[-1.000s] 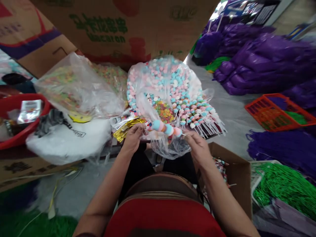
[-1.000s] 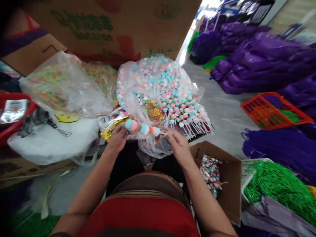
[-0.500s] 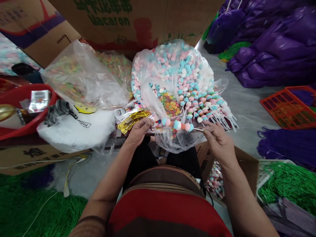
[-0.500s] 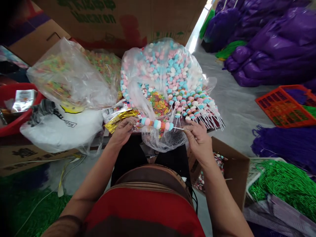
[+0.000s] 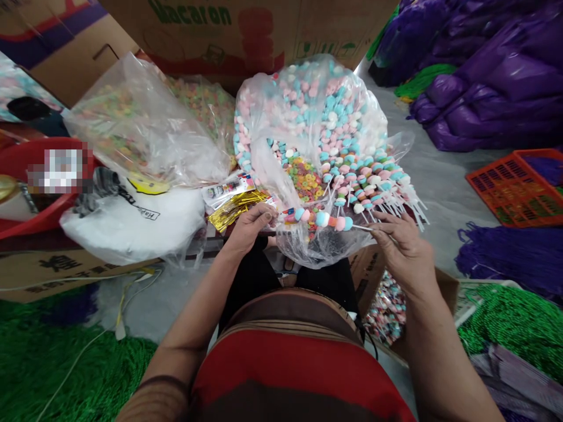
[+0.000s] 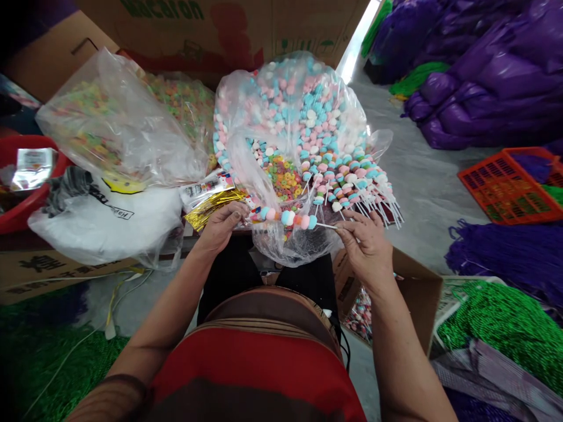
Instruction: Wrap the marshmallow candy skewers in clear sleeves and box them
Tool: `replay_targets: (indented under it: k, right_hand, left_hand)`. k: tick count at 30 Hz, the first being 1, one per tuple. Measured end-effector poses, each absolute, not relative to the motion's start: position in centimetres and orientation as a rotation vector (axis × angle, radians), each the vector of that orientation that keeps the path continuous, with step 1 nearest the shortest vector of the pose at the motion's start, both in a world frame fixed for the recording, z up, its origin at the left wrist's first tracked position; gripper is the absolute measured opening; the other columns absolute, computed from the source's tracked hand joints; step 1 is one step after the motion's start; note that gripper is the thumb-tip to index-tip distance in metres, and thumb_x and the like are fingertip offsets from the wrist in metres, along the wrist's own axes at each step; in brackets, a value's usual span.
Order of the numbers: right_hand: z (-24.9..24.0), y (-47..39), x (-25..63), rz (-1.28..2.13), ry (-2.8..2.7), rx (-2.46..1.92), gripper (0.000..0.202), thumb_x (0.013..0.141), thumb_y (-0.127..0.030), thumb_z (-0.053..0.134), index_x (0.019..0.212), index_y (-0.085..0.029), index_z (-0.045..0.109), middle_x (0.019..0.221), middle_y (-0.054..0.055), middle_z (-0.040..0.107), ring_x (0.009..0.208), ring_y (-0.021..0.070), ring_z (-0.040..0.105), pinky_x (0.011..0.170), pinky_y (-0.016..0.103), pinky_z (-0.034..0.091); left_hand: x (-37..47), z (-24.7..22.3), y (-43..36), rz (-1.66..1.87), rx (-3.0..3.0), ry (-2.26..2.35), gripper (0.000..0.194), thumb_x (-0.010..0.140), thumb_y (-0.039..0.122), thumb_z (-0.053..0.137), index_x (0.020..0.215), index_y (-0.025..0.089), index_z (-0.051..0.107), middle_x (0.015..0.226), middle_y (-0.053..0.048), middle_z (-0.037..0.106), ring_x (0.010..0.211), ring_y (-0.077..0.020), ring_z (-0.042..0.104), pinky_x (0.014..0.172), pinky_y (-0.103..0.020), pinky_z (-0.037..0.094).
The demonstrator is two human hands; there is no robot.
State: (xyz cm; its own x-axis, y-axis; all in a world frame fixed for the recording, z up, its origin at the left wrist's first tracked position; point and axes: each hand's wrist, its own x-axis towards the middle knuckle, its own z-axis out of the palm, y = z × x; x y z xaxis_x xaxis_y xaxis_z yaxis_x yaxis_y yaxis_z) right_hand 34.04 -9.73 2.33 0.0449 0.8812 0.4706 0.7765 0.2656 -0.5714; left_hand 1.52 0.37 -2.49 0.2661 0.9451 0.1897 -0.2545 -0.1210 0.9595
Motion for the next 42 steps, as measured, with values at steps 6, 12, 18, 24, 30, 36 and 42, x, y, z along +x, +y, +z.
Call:
replay_targets:
  k: [6, 12, 18, 24, 30, 36, 42]
  right_hand:
    - [2.3, -9.9, 33.6, 0.158, -1.714, -1.537, 0.025, 0.098, -0.048, 0.059, 0.091, -0.029, 0.074, 0.098, 0.003, 0.08, 0.112, 0.0285, 0.074, 0.121, 0.063, 0.032]
    - [2.4, -10.0, 33.5, 0.096, -1.749, -1.537, 0.023, 0.097, -0.046, 0.061, 0.089, -0.029, 0.074, 0.089, 0.002, 0.08, 0.109, 0.0293, 0.074, 0.12, 0.063, 0.031]
    - [2.3, -10.0, 33.7, 0.202, -1.699, -1.569, 0.026, 0.095, -0.051, 0.063, 0.087, -0.029, 0.074, 0.091, 0.001, 0.079, 0.101, 0.0267, 0.075, 0.12, 0.06, 0.034]
    - [1.8, -9.9, 34.2, 0.289, -1.755, -1.571, 0.024, 0.095, -0.048, 0.061, 0.087, -0.03, 0.074, 0.067, -0.005, 0.071, 0.071, 0.0202, 0.07, 0.118, 0.057, 0.039]
    - [2.5, -10.3, 34.1, 0.198, -1.591, -1.534, 0.024, 0.094, -0.046, 0.064, 0.082, -0.028, 0.074, 0.069, -0.004, 0.07, 0.071, 0.019, 0.07, 0.117, 0.056, 0.043]
    - [2.9, -10.7, 33.6, 0.326, -1.369, -1.466, 0.018, 0.09, -0.037, 0.073, 0.077, -0.025, 0.073, 0.065, -0.007, 0.067, 0.064, 0.0144, 0.063, 0.114, 0.052, 0.049]
    - [2.7, -10.4, 33.2, 0.303, -1.532, -1.488, 0.024, 0.094, -0.042, 0.067, 0.076, -0.026, 0.07, 0.067, -0.005, 0.068, 0.071, 0.0164, 0.068, 0.115, 0.051, 0.048]
  left_hand:
    - [1.9, -2.5, 0.2, 1.219, 1.267, 0.754, 0.035, 0.082, 0.055, 0.078, 0.077, 0.021, 0.074, 0.084, -0.003, 0.066, 0.074, -0.0143, 0.057, 0.071, -0.029, 0.049]
    - [2.3, -2.7, 0.2, 1.227, 1.136, 0.781, 0.037, 0.078, 0.056, 0.082, 0.076, 0.021, 0.072, 0.082, -0.001, 0.065, 0.073, -0.0134, 0.056, 0.069, -0.027, 0.047]
    - [1.4, -1.6, 0.5, 1.172, 1.598, 0.764, 0.034, 0.089, 0.053, 0.071, 0.08, 0.02, 0.074, 0.086, -0.005, 0.07, 0.088, -0.0189, 0.063, 0.087, -0.035, 0.048]
    - [0.7, 0.4, 0.4, 1.312, 1.783, 0.857, 0.031, 0.094, 0.049, 0.066, 0.082, 0.022, 0.075, 0.089, -0.006, 0.071, 0.089, -0.0197, 0.065, 0.086, -0.036, 0.051]
    - [0.5, -0.2, 0.6, 1.307, 1.665, 0.853, 0.027, 0.092, 0.048, 0.069, 0.085, 0.023, 0.075, 0.09, -0.005, 0.07, 0.088, -0.0181, 0.063, 0.083, -0.034, 0.051]
    - [0.9, -1.9, 0.5, 1.283, 1.402, 0.774, 0.025, 0.088, 0.047, 0.074, 0.083, 0.022, 0.075, 0.09, -0.004, 0.068, 0.087, -0.0166, 0.062, 0.079, -0.03, 0.05]
    - [1.4, -2.1, 0.4, 1.257, 1.392, 0.696, 0.023, 0.09, 0.043, 0.073, 0.084, 0.022, 0.076, 0.09, -0.004, 0.068, 0.085, -0.0155, 0.061, 0.078, -0.028, 0.05]
